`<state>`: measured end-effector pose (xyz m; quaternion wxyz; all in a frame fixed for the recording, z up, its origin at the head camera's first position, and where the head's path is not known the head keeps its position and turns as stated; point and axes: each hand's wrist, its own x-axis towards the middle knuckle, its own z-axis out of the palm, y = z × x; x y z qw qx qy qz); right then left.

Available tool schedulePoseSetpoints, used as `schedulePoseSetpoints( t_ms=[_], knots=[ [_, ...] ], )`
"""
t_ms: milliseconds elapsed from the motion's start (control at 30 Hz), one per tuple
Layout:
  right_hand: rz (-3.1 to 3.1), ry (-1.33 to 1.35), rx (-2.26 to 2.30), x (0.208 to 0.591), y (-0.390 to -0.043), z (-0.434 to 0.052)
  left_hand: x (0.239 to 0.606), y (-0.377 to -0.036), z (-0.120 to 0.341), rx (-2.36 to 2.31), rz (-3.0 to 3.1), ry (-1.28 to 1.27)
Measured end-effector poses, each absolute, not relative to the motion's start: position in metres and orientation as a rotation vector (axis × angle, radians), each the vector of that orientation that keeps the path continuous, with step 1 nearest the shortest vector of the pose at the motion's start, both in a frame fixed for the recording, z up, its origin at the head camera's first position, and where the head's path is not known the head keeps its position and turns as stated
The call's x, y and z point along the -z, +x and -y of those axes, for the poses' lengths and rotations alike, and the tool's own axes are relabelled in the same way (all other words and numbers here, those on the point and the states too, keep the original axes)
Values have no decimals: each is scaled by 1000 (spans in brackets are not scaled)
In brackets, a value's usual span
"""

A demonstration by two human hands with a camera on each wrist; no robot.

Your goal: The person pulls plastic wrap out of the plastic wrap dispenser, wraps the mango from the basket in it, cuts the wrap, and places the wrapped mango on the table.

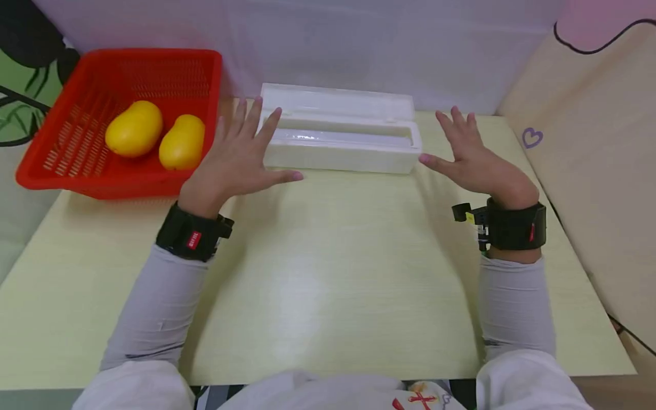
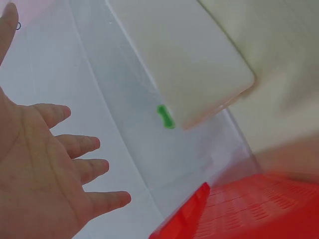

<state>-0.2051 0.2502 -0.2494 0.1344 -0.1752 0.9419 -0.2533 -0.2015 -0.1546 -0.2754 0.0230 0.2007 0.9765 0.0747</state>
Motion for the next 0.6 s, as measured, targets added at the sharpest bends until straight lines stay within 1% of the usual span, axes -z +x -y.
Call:
schedulePoseSetpoints(
  t_ms=[100,333,600],
  knots=[
    [-2705,-508,741,264,-204,-246,287,-201,158,-231,-2995,600],
    [-2662,-534,727,275,-211,-246,295,-211,164,-264,-2970,555],
    [-2902,-479,855,282,-225,-253,296,-226,165,-405,-3089,568]
  ],
)
